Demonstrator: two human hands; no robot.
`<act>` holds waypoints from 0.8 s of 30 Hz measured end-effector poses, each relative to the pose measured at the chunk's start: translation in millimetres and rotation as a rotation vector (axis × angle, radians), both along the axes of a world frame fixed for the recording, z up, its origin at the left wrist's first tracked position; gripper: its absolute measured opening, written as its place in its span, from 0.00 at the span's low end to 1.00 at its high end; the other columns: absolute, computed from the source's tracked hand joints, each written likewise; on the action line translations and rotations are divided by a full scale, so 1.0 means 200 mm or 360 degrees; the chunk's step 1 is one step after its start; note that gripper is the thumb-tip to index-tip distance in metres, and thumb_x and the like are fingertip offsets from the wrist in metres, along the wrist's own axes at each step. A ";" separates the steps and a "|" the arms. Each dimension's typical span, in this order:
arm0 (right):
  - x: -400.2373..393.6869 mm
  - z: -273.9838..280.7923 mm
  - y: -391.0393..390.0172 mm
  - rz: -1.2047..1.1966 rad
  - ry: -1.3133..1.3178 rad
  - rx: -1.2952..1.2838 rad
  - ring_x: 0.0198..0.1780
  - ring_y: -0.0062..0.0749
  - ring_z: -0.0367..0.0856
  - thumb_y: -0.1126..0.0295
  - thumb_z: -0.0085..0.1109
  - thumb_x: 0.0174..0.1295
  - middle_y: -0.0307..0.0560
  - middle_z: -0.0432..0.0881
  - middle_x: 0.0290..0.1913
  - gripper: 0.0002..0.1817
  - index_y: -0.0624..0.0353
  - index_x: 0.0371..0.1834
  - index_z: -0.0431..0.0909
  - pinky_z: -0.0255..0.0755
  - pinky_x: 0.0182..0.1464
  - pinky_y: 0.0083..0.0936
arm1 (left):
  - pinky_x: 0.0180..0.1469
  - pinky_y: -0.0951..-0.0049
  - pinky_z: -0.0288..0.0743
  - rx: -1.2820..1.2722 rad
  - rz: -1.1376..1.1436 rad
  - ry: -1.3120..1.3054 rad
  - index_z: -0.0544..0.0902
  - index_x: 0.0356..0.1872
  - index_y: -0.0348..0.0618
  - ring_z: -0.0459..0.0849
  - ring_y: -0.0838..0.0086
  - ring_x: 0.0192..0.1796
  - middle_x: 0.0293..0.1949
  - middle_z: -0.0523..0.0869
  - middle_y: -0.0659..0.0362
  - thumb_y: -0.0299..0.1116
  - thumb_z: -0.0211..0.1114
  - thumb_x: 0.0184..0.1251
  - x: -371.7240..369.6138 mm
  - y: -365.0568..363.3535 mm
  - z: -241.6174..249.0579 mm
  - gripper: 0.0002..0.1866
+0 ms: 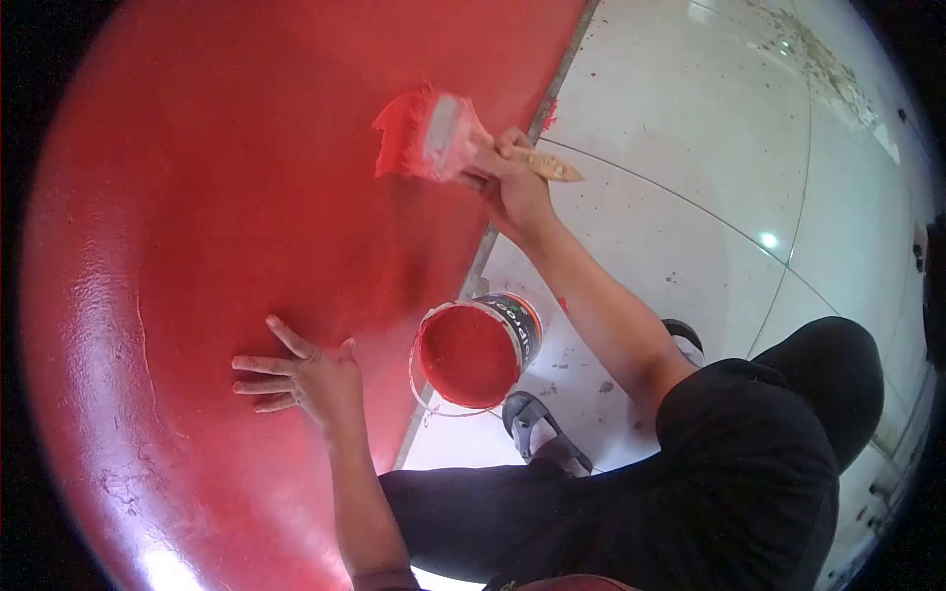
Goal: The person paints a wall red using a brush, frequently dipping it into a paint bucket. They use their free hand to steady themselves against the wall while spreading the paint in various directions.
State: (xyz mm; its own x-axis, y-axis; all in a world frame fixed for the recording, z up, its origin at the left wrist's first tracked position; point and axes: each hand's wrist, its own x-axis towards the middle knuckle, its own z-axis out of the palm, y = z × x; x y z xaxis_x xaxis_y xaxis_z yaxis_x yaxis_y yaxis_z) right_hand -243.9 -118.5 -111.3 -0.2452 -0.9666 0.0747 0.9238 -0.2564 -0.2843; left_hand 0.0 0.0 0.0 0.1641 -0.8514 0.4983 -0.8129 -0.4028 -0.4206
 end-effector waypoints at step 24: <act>0.09 -1.04 0.15 0.0016 0.0179 0.0859 0.40 0.30 0.81 0.78 0.58 0.61 0.37 0.77 0.35 0.14 0.46 0.33 0.63 0.80 0.44 0.36 | 0.67 0.28 0.41 0.0448 -0.0562 0.0428 0.47 0.75 0.47 0.33 0.33 0.74 0.73 0.35 0.33 0.48 0.71 0.54 -0.10 0.23 -0.07 0.53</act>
